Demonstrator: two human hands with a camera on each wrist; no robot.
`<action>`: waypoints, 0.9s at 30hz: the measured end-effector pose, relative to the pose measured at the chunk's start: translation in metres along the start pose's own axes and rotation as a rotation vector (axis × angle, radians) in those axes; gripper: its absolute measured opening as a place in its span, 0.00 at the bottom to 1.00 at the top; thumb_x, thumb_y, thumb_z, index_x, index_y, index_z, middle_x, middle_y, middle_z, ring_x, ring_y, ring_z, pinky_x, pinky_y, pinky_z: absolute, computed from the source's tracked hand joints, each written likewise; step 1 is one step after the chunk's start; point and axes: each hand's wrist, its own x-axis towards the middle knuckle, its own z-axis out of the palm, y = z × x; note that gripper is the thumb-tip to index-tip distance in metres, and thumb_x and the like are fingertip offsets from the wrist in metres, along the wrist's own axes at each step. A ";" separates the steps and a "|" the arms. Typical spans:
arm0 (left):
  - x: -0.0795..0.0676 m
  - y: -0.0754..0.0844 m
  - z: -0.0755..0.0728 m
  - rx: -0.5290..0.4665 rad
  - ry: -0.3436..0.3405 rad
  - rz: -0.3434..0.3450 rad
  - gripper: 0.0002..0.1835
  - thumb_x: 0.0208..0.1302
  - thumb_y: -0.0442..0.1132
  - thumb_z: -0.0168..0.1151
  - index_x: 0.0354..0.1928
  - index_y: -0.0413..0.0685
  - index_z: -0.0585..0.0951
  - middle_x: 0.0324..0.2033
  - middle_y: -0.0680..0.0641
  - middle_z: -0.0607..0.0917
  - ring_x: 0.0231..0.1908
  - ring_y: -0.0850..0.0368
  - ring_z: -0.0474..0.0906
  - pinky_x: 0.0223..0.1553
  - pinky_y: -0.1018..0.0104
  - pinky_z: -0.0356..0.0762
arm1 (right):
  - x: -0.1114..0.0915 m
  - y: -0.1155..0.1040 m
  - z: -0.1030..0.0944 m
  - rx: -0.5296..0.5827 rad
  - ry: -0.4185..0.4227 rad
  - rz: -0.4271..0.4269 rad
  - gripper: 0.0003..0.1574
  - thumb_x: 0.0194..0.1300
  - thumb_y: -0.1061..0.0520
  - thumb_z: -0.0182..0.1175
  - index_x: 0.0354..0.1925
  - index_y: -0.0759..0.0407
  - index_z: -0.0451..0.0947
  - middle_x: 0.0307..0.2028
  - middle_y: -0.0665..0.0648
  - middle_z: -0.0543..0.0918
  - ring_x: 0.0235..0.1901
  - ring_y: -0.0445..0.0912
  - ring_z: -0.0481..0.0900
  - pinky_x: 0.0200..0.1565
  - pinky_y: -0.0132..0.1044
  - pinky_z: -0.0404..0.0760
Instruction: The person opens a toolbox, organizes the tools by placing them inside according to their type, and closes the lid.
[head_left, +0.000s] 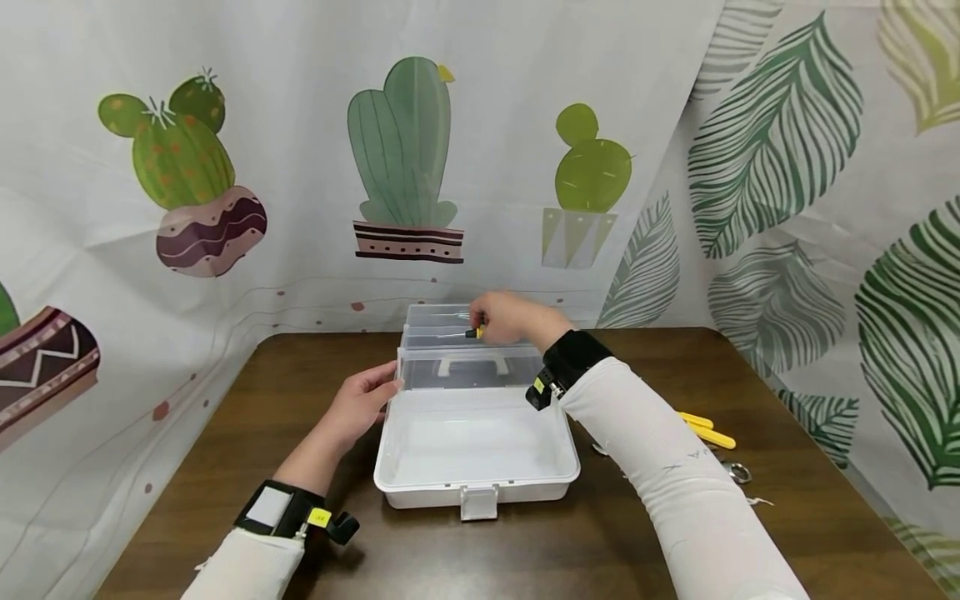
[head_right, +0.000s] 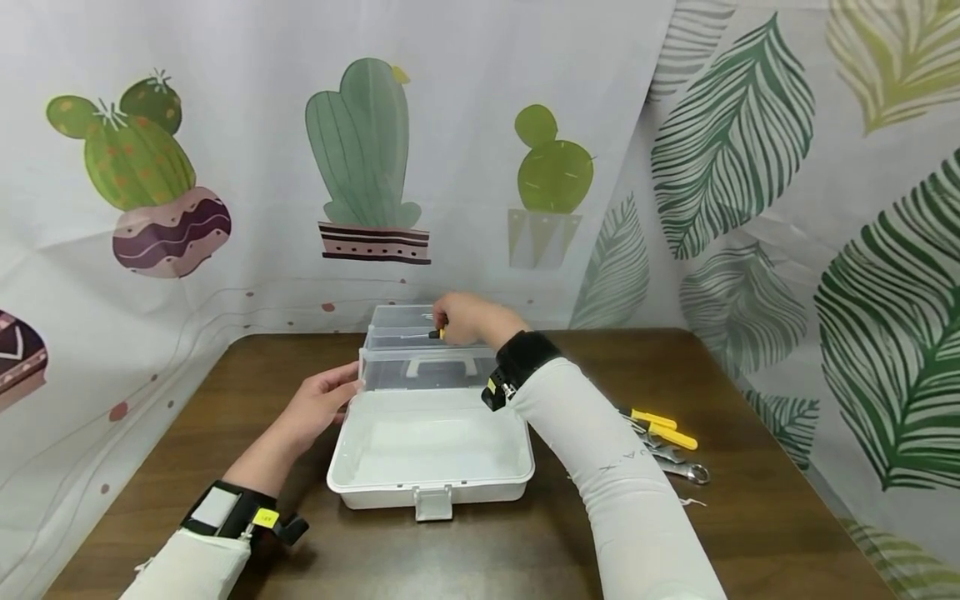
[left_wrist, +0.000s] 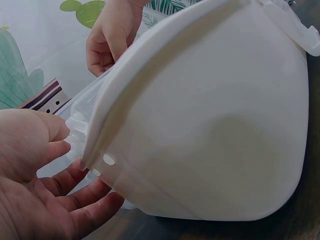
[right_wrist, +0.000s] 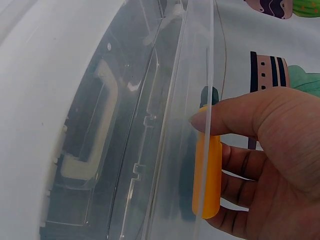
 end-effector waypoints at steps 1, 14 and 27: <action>0.000 0.000 0.000 0.000 0.001 0.000 0.30 0.78 0.53 0.56 0.78 0.60 0.66 0.70 0.42 0.75 0.67 0.44 0.74 0.63 0.44 0.79 | 0.000 0.000 0.000 0.001 0.000 0.001 0.20 0.59 0.68 0.56 0.48 0.55 0.82 0.35 0.53 0.77 0.33 0.45 0.69 0.38 0.36 0.69; 0.000 0.001 -0.001 -0.013 -0.001 -0.009 0.30 0.78 0.53 0.55 0.78 0.60 0.66 0.70 0.41 0.75 0.67 0.43 0.75 0.63 0.42 0.79 | 0.002 -0.003 0.000 -0.019 -0.012 0.016 0.19 0.60 0.68 0.55 0.47 0.54 0.81 0.35 0.53 0.77 0.32 0.45 0.68 0.38 0.37 0.68; -0.001 0.001 0.000 -0.018 0.002 0.004 0.29 0.78 0.52 0.56 0.77 0.59 0.67 0.69 0.41 0.77 0.67 0.42 0.75 0.63 0.41 0.78 | 0.002 -0.020 0.004 -0.277 0.027 0.018 0.18 0.64 0.69 0.54 0.24 0.49 0.69 0.26 0.48 0.67 0.29 0.45 0.62 0.33 0.37 0.63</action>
